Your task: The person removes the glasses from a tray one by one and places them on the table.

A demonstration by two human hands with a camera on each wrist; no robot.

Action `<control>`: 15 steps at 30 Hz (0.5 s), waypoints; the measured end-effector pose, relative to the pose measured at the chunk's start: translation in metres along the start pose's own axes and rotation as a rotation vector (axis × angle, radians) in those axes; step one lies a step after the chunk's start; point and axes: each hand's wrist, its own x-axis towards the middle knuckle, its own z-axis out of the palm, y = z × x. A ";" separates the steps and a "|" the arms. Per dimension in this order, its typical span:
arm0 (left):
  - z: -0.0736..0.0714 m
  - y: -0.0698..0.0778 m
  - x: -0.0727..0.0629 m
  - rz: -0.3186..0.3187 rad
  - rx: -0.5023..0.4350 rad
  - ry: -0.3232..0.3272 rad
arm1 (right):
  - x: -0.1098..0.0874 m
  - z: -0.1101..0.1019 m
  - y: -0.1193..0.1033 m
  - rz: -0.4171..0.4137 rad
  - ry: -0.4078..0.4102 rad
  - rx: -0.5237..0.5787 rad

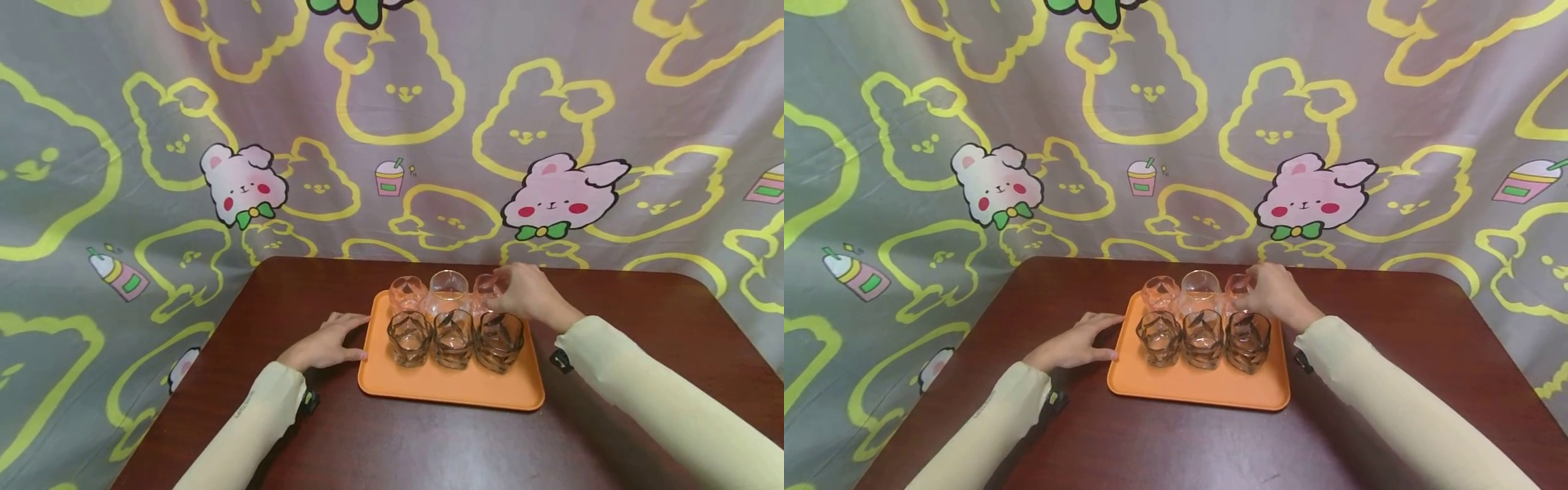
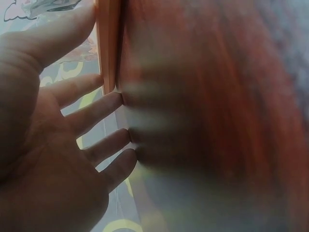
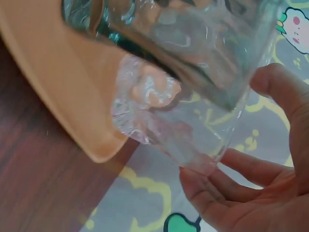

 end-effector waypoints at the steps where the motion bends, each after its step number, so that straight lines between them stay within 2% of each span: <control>1: 0.000 0.000 0.000 -0.002 0.001 -0.001 | -0.001 -0.002 0.001 -0.008 0.021 -0.005; 5: 0.002 -0.001 0.000 -0.015 0.007 -0.002 | -0.005 -0.014 0.005 -0.013 0.071 0.010; 9: 0.003 -0.002 0.002 -0.019 0.002 -0.008 | -0.011 -0.032 0.012 -0.009 0.086 0.026; 15: 0.004 -0.004 0.002 -0.027 0.006 -0.001 | -0.020 -0.050 0.027 -0.022 0.138 -0.002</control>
